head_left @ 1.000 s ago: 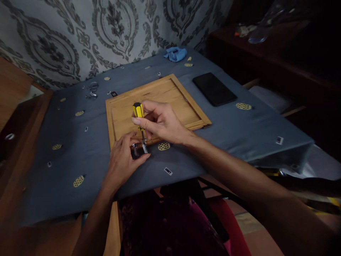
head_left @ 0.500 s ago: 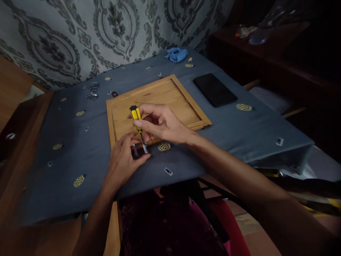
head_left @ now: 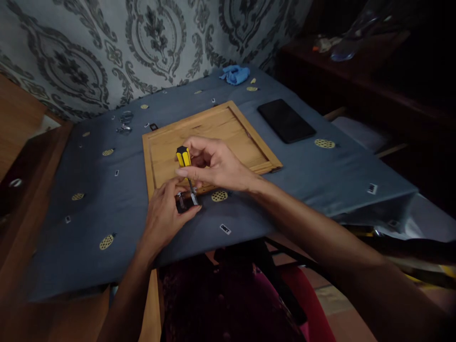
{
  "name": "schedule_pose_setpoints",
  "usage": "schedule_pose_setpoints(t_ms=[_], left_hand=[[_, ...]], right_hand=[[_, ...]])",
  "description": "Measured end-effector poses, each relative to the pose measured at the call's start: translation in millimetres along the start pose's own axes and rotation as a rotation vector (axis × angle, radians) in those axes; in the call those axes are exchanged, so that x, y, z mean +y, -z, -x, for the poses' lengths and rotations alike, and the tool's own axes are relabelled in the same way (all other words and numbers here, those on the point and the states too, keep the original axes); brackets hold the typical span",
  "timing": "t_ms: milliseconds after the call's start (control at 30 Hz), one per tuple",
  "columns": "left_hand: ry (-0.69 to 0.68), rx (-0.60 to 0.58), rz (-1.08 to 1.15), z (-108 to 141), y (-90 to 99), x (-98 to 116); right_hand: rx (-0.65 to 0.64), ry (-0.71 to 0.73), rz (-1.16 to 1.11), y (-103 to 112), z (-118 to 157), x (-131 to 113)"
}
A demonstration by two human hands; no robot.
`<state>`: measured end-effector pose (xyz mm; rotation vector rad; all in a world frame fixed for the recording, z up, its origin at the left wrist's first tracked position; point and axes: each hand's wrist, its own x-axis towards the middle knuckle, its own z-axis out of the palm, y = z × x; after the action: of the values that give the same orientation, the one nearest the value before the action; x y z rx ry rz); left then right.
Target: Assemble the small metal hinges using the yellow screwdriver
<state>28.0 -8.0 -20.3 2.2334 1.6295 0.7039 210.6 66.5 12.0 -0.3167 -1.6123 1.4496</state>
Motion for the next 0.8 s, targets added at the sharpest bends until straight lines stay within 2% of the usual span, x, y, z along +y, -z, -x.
schedule_pose_setpoints(t_ms=[200,367,467,667,800], left_hand=[[-0.022,0.013,-0.011,0.9,-1.2,-1.7],[-0.035,0.019,-0.034,1.6,-2.6,-3.5],[-0.044,0.024,-0.036,2.0,-2.9,-4.1],[-0.04,0.015,-0.024,1.6,-0.8,-2.9],[-0.009,-0.01,-0.008,0.5,-0.1,-2.1]], right_hand=[[-0.025,-0.033,0.052,5.1,1.5,-2.2],[0.031,-0.057,-0.001,3.8,-0.8,4.6],[0.015,-0.045,-0.036,3.6,-1.1,2.7],[-0.028,-0.056,0.035,4.8,1.2,-2.7],[0.037,-0.055,-0.01,2.5,-0.3,2.3]])
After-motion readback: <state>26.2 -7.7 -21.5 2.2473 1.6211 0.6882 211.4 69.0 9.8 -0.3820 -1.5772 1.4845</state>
